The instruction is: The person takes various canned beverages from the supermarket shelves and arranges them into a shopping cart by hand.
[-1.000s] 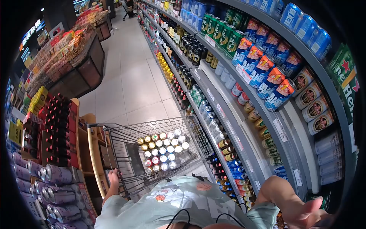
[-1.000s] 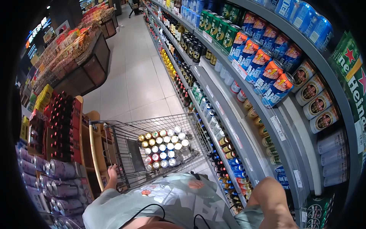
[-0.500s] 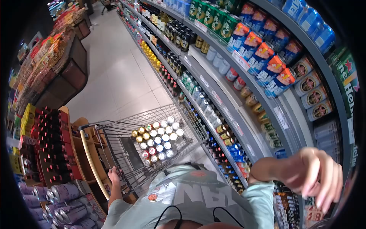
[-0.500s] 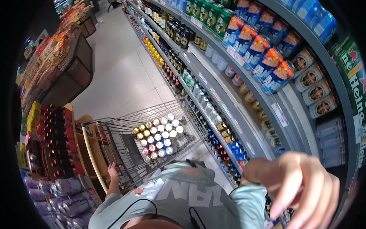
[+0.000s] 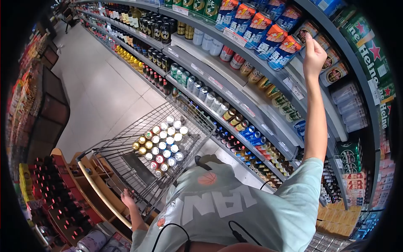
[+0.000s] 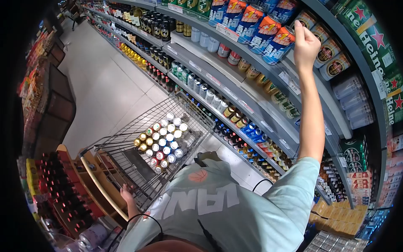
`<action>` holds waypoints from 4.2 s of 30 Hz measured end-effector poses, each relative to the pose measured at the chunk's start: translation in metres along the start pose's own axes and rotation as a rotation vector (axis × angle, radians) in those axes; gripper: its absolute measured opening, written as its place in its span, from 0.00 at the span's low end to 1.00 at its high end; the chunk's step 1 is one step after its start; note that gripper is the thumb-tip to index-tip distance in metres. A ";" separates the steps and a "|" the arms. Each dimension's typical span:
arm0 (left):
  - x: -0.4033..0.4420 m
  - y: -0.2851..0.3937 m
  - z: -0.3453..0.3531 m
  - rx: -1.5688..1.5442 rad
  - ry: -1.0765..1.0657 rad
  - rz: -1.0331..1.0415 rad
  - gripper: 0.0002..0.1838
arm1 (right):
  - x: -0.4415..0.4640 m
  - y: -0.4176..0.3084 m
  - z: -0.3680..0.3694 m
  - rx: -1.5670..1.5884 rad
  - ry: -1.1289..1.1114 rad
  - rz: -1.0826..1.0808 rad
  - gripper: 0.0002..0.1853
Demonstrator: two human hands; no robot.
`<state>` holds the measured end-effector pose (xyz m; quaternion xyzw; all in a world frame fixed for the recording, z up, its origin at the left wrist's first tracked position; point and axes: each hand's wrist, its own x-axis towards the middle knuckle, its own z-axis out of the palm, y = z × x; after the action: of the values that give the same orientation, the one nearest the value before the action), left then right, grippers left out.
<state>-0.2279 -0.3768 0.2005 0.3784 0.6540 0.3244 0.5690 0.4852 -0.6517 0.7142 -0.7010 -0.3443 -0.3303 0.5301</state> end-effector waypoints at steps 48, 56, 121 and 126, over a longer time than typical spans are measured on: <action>-0.016 0.022 0.011 0.015 0.061 -0.073 0.09 | -0.294 -0.045 0.139 -0.156 -1.219 -0.399 0.37; -0.023 0.024 0.008 0.105 0.163 -0.023 0.12 | -0.444 0.037 0.212 0.083 -1.483 -0.382 0.37; -0.005 -0.212 0.493 -1.093 0.295 -1.019 0.31 | -0.656 0.207 0.278 -0.134 -1.448 0.900 0.44; -0.007 -0.202 0.490 -1.098 0.238 -0.981 0.30 | -0.660 0.214 0.274 -0.055 -1.540 0.882 0.47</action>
<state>0.2323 -0.4873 -0.0384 -0.3332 0.5488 0.3522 0.6810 0.3310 -0.5166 -0.0026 -0.8100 -0.2958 0.4592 0.2135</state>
